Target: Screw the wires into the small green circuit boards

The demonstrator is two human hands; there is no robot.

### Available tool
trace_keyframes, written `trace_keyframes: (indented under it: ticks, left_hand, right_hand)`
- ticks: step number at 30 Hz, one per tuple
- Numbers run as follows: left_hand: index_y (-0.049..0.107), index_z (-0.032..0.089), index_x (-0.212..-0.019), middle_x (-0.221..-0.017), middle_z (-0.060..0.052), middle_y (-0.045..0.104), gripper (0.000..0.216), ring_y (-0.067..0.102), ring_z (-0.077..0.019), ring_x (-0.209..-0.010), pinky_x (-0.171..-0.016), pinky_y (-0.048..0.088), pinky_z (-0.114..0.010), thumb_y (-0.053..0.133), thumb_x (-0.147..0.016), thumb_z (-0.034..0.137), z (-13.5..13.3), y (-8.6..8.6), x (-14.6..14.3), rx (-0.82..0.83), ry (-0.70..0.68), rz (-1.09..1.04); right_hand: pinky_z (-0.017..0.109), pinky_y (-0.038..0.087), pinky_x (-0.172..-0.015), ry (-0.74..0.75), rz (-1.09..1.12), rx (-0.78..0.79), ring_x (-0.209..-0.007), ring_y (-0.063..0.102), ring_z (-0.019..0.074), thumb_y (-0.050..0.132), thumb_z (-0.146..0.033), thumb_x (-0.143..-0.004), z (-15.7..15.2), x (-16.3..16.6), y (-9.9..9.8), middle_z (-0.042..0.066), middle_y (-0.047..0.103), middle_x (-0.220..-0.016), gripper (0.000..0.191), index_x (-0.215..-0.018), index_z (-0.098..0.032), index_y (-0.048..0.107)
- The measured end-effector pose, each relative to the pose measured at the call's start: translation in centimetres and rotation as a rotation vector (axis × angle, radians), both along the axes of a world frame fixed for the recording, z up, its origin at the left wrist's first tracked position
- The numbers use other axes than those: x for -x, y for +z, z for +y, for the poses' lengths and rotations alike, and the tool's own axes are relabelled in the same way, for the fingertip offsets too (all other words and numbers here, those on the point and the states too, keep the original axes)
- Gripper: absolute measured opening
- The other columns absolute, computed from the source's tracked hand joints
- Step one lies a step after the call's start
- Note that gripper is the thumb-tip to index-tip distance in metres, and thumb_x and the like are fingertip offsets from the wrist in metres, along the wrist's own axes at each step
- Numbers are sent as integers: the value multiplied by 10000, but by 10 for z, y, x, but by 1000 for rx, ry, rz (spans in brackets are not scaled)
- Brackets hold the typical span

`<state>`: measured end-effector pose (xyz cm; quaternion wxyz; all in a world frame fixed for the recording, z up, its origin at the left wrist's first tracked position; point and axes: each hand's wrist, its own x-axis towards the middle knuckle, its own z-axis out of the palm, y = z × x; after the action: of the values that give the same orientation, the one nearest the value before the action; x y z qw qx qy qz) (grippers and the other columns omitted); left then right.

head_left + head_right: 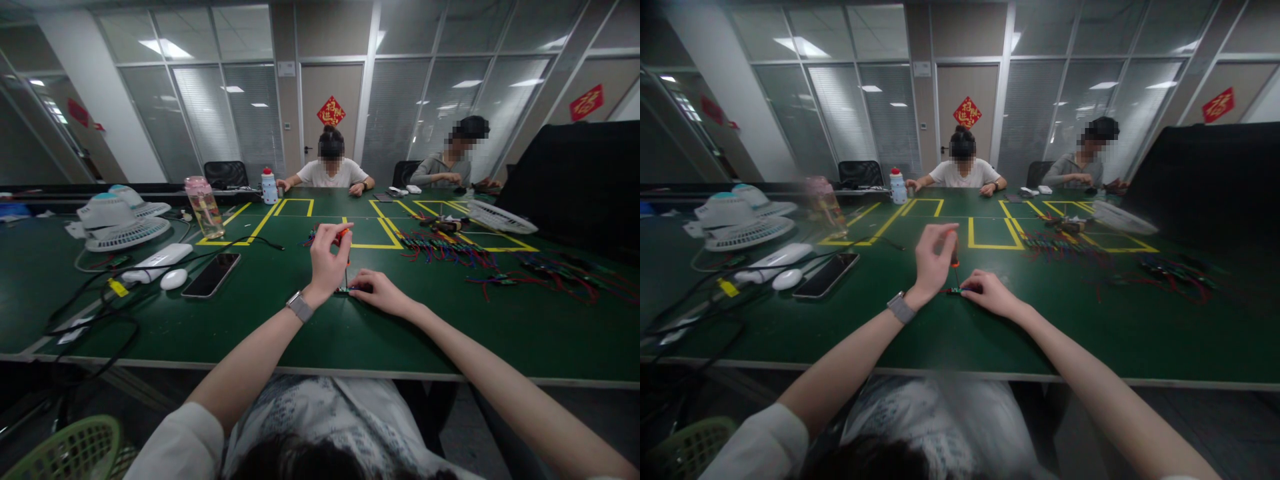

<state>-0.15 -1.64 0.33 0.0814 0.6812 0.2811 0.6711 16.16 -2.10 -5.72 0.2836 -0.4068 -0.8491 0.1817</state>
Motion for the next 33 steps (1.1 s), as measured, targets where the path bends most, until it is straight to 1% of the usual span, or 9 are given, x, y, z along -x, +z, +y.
trace_keyframes:
  ticks: [5, 9, 11, 17, 21, 23, 28, 30, 33]
  left_hand:
    - [672, 216, -991, -900, -39, 560, 176, 566, -137, -849, -765, 476, -263, 521, -920, 273, -1, 0, 0, -3, 43, 8]
    - [654, 204, -1036, -1012, -63, 629, 258, 593, -156, -974, -873, 471, -302, 412, -965, 258, -1, 0, 1, 2, -10, 0]
    - [641, 193, -1059, -1046, -68, 655, 268, 605, -162, -998, -897, 469, -315, 395, -971, 253, 0, 0, 1, 20, -33, -11]
    - [641, 188, -1050, -954, -53, 655, 203, 615, -136, -858, -782, 487, -263, 488, -935, 255, 2, -2, 0, 25, -54, -28]
    - [680, 208, -957, -875, -29, 578, 145, 568, -129, -798, -761, 476, -260, 598, -876, 294, 1, 0, 0, 4, 26, 9]
    - [695, 217, -943, -876, -29, 553, 149, 563, -131, -813, -781, 474, -264, 597, -876, 308, 0, 0, 0, -8, 50, 19]
    - [629, 230, -1149, -1068, -63, 629, 301, 599, -157, -996, -892, 478, -310, 388, -973, 264, 2, -1, 1, 26, -57, 49]
    - [599, 215, -1193, -1117, -75, 647, 316, 617, -169, -1014, -894, 489, -325, 373, -976, 256, 4, -3, 1, 50, -102, 30]
    - [594, 204, -1192, -1093, -80, 660, 294, 642, -160, -939, -827, 512, -298, 417, -963, 257, 5, -5, 0, 68, -120, -9]
  right_hand:
    - [270, 445, -664, -6, 8, 11, -712, 564, 137, 612, -310, -833, 0, 0, 0, 46, 606, -838, 194, -916, -170, 718]
    - [272, 446, -677, 1, 3, 2, -738, 570, 145, 612, -300, -832, 1, 0, -1, 51, 604, -840, 193, -915, -162, 719]
    - [271, 448, -681, 1, 3, 5, -736, 569, 144, 612, -300, -833, 1, 0, -1, 49, 602, -838, 192, -913, -163, 720]
    - [268, 444, -674, -8, -7, 6, -726, 567, 141, 610, -299, -832, 0, 0, 0, 48, 603, -838, 193, -916, -166, 722]
    - [270, 446, -679, -9, -1, 10, -731, 569, 142, 616, -300, -830, 0, 0, 0, 50, 611, -843, 189, -916, -169, 721]
    - [272, 446, -679, -7, 1, 9, -726, 568, 141, 613, -299, -832, 0, 0, 0, 49, 610, -840, 191, -919, -168, 720]
    - [271, 448, -671, -2, 4, 2, -712, 564, 137, 610, -329, -836, 1, -1, -2, 45, 605, -838, 208, -921, -175, 720]
    - [271, 448, -671, 1, 6, 3, -719, 567, 139, 608, -336, -838, 1, -1, -2, 46, 605, -842, 213, -925, -176, 720]
    - [270, 447, -670, 0, 3, 5, -726, 570, 141, 607, -330, -838, 1, -1, -1, 47, 606, -845, 207, -921, -176, 719]
